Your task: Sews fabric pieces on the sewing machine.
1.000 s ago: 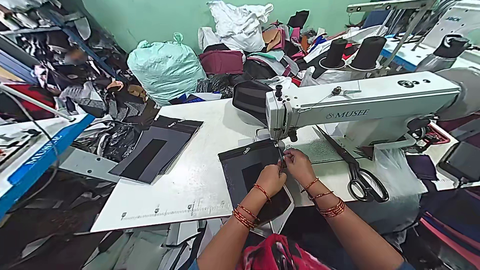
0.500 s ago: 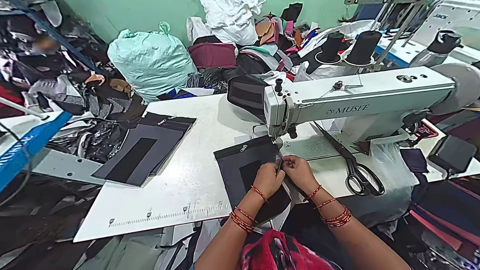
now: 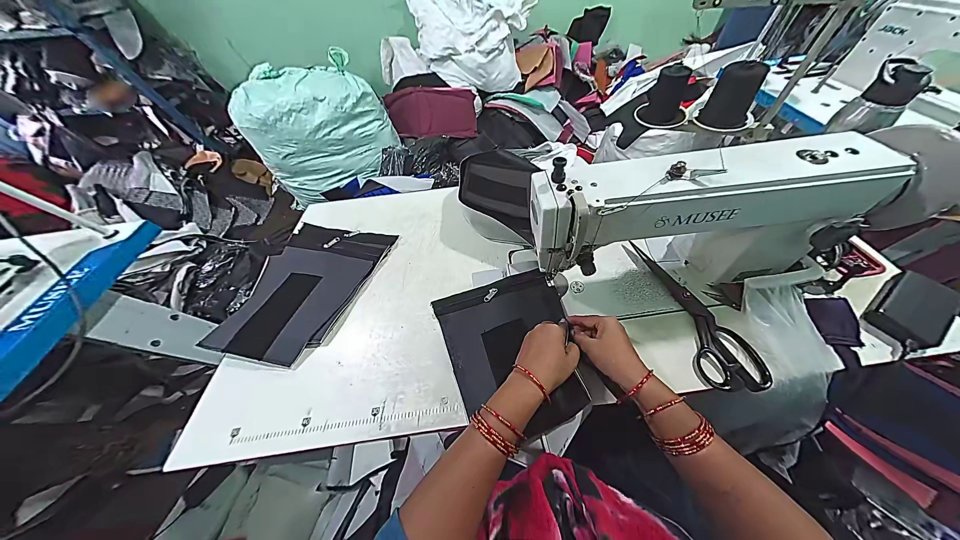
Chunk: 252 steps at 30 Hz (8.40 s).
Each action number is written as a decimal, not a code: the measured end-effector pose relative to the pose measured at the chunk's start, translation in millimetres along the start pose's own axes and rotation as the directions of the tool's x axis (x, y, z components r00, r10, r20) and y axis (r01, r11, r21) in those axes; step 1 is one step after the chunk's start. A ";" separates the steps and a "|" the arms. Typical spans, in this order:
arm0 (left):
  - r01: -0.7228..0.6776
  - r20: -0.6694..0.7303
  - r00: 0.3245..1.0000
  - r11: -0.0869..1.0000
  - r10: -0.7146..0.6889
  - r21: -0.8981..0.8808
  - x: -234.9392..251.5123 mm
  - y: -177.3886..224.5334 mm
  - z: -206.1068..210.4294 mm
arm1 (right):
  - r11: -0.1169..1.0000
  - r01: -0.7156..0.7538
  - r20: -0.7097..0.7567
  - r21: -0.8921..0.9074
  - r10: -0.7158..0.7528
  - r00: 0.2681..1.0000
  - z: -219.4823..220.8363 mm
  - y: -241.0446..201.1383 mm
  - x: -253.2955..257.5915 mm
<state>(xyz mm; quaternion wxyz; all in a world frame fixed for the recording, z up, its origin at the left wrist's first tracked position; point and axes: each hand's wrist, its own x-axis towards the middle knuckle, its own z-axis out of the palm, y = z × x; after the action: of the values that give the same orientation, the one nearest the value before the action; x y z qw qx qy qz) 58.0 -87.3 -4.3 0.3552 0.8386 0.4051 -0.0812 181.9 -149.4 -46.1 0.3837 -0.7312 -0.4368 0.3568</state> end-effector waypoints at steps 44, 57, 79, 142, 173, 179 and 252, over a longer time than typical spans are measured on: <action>-0.369 -0.216 0.876 0.887 0.432 0.278 18.1 -45.2 -8.3 | 0.725 0.211 0.161 -0.656 -0.138 0.977 23.6 -13.9 -26.9; -0.582 -0.205 0.717 0.734 0.666 0.350 43.6 -77.5 -3.3 | 0.694 0.232 0.047 -0.681 -0.275 0.960 31.9 -4.7 -27.8; -0.616 -0.251 0.688 0.730 0.681 0.295 72.5 -91.8 -24.7 | 0.696 0.248 -0.012 -0.673 -0.346 0.938 34.7 -6.0 13.6; -0.125 -0.313 0.902 0.875 0.296 0.468 -18.0 -12.3 54.4 | 0.908 -0.143 0.483 0.393 -0.072 0.873 38.0 88.8 -107.3; -0.111 -0.063 0.992 0.990 0.106 -0.084 0.5 -15.8 6.3 | 0.937 0.033 -0.008 -0.347 -0.038 0.999 4.6 -11.3 13.3; -0.179 -0.120 0.980 0.973 0.162 -0.149 -1.4 -26.9 9.8 | 0.974 -0.048 -0.104 -0.223 0.026 0.994 -4.2 -8.9 8.3; -0.354 -0.274 0.889 0.930 0.367 0.099 7.1 -39.3 -2.2 | 0.793 0.190 0.210 -0.578 -0.080 0.974 14.9 -13.9 -31.1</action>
<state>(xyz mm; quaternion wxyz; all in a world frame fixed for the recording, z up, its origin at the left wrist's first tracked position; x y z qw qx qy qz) 33.3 -65.0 -26.6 0.2819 0.9099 0.2877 0.0995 152.7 -169.6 -34.9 0.1198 -0.7471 -0.6096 0.2363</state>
